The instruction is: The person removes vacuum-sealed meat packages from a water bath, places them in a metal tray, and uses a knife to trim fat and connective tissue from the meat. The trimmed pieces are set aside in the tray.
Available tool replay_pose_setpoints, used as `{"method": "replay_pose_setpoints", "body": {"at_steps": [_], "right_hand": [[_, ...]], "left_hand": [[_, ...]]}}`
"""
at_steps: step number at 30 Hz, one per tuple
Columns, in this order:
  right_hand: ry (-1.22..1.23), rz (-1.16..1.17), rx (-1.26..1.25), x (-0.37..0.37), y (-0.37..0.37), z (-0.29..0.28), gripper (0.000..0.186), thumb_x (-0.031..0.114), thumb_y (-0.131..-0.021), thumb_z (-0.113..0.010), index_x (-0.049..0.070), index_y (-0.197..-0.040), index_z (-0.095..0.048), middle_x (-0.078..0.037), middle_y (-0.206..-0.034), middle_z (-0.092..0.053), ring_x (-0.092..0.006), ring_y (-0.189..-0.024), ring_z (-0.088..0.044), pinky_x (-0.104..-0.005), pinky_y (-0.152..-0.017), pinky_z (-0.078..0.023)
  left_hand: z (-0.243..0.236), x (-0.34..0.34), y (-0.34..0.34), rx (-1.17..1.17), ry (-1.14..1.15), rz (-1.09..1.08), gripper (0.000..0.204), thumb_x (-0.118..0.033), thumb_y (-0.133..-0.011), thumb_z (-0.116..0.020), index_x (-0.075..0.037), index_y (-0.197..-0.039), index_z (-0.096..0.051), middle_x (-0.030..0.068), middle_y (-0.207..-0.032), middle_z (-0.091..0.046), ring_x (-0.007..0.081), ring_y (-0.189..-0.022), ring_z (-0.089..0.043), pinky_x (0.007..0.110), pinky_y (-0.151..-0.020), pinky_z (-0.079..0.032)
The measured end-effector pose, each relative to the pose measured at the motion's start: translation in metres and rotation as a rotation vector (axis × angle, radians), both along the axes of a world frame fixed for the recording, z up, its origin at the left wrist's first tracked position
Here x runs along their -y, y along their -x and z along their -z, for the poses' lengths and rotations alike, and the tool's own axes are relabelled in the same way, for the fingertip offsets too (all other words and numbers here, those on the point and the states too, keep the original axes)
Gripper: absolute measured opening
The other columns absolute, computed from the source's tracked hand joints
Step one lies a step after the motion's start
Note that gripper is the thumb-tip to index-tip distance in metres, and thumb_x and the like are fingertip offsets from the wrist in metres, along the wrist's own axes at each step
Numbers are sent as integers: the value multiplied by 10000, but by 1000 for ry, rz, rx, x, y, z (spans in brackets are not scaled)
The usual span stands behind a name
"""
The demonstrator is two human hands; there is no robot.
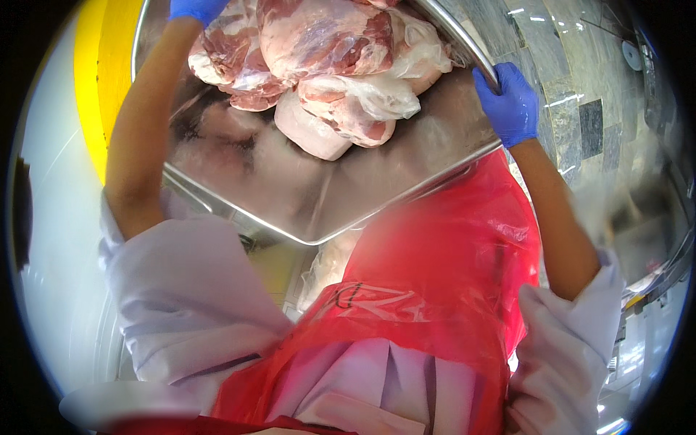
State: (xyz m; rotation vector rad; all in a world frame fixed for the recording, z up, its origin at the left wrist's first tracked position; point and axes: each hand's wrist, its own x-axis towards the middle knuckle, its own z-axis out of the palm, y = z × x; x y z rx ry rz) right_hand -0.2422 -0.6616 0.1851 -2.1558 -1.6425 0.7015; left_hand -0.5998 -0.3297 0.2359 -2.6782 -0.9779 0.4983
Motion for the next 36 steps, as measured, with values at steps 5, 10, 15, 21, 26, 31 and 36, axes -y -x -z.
{"method": "replay_pose_setpoints", "body": {"at_steps": [5, 10, 15, 21, 26, 31, 36], "right_hand": [[-74, -12, -13, -4, 4, -1, 285, 281, -864, -734, 42, -801, -592, -183, -743, -570, -408, -641, -565, -444, -571, -471], [-53, -26, 21, -2, 0, 3, 308, 287, -869, -732, 42, -780, -569, -191, -721, -553, -418, -628, -554, -447, -559, -460], [-20, -23, 2, -1, -3, 6, 327, 292, -873, -730, 40, -770, -550, -198, -704, -539, -409, -594, -535, -453, -547, -443], [-26, -25, -37, 0, 3, 3, 320, 287, -860, -739, 42, -773, -551, -191, -704, -543, -393, -610, -546, -445, -564, -450], [57, -34, 39, -9, 6, -4, 298, 275, -866, -729, 44, -796, -554, -187, -735, -558, -395, -627, -558, -449, -576, -459], [20, -54, 92, -7, 4, -3, 300, 276, -866, -725, 43, -798, -548, -191, -740, -556, -404, -645, -567, -461, -581, -456], [-4, -75, 105, 0, 0, 5, 300, 272, -867, -722, 41, -794, -545, -190, -741, -555, -408, -640, -563, -465, -576, -453]], "left_hand": [[-23, 11, -4, -304, 284, -196, 536, -605, -850, -592, -91, -793, -730, 174, -746, -689, 348, -743, -690, 471, -695, -526], [-6, 55, 24, -288, 651, -369, 395, -494, -870, -605, -135, -938, -756, 164, -844, -708, 359, -789, -690, 459, -716, -544], [13, 130, 60, 33, 525, -500, 324, -357, -920, -551, -101, -1103, -625, 188, -1004, -691, 404, -951, -656, 492, -820, -520], [87, 239, 146, 36, 635, -757, 251, -280, -892, -541, -133, -1059, -655, 192, -1010, -692, 408, -931, -666, 510, -836, -517], [106, 309, 117, 16, 727, -869, 153, -256, -863, -574, -150, -962, -625, 171, -884, -701, 373, -851, -682, 506, -703, -523], [41, 309, 97, 150, 811, -923, 310, -448, -904, -612, -158, -1012, -626, 161, -874, -703, 378, -809, -678, 494, -685, -524], [-49, 262, 96, 449, 630, -848, 379, -370, -936, -633, -219, -1285, -618, 183, -925, -698, 382, -805, -682, 470, -701, -535]]}}
